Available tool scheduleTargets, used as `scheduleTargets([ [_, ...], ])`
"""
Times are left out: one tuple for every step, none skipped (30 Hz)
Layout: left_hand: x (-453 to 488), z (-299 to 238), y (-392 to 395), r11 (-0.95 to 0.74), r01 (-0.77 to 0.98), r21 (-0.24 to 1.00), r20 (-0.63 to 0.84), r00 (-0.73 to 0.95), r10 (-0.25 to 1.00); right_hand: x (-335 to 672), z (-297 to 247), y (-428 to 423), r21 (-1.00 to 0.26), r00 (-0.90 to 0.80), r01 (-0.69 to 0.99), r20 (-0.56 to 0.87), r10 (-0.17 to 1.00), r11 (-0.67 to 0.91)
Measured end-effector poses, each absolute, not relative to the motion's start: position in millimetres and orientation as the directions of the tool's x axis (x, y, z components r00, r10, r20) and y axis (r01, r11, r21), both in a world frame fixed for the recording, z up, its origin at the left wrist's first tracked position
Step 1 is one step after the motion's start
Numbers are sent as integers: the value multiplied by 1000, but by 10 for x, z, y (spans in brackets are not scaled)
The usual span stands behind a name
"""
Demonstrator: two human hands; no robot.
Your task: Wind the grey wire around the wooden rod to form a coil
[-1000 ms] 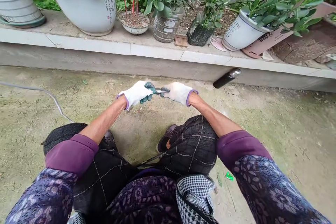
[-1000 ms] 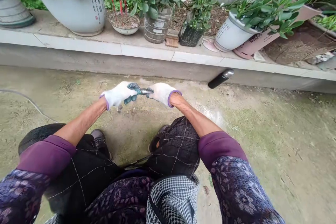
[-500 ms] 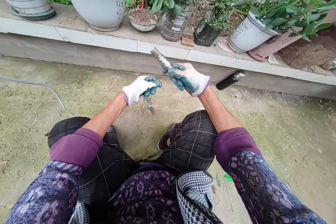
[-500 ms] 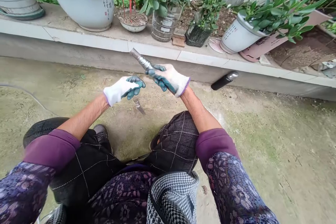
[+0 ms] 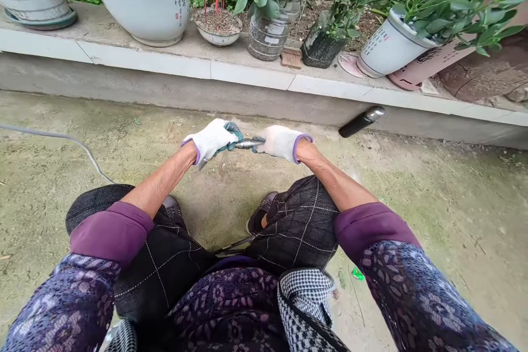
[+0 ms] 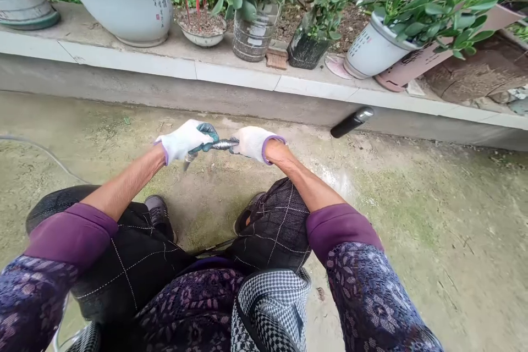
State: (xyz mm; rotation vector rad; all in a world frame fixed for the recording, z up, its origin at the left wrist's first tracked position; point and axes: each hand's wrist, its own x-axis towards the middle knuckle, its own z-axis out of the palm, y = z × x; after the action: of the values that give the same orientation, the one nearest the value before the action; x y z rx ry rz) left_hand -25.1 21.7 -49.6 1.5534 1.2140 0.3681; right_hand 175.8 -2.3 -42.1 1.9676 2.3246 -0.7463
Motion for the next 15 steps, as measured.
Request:
scheduleTargets([
  [-244,-541,220,114,458,882,-333,431,839,1764,-437,6,-292,-226,947,-296,928,137],
  [-236,-587,223,133,402,906,-314,427,848,1778,-446,35,-252,-236,954,-285,929,165],
  [-228,-628,222,155,343,927,-299,422,856,1797,-450,62,-223,-236,958,-266,935,178],
  [-220,-661,217,181,286,941,-292,417,861,1818,-447,85,-205,-225,963,-235,946,178],
  [-211,-681,208,210,237,949,-294,414,861,1837,-438,102,-210,-208,964,-203,957,165],
  [-204,-689,195,242,194,951,-303,416,858,1850,-422,114,-251,-184,959,-179,967,136],
  [-199,-685,181,272,158,949,-314,422,850,1855,-401,118,-326,-152,941,-168,974,91],
  [-197,-672,169,296,130,946,-323,427,844,1851,-373,115,-430,-123,902,-172,977,38],
  [-200,-653,160,310,108,945,-325,431,842,1838,-342,105,-545,-106,838,-192,976,-17],
  [-208,-629,156,313,94,945,-322,428,844,1818,-309,91,-649,-99,757,-220,970,-69],
  [-220,-605,158,309,88,947,-316,419,851,1796,-276,73,-734,-105,670,-245,964,-113],
  [-236,-581,165,297,88,951,-307,404,862,1775,-246,55,-798,-126,586,-263,957,-142],
  [-256,-558,175,282,94,955,-296,388,873,1759,-221,38,-843,-161,514,-277,947,-159],
  [-279,-536,186,267,107,958,-287,377,880,1751,-201,24,-874,-208,456,-289,934,-169],
  [-302,-516,196,252,127,959,-282,373,884,1752,-188,14,-895,-262,411,-298,918,-174],
])
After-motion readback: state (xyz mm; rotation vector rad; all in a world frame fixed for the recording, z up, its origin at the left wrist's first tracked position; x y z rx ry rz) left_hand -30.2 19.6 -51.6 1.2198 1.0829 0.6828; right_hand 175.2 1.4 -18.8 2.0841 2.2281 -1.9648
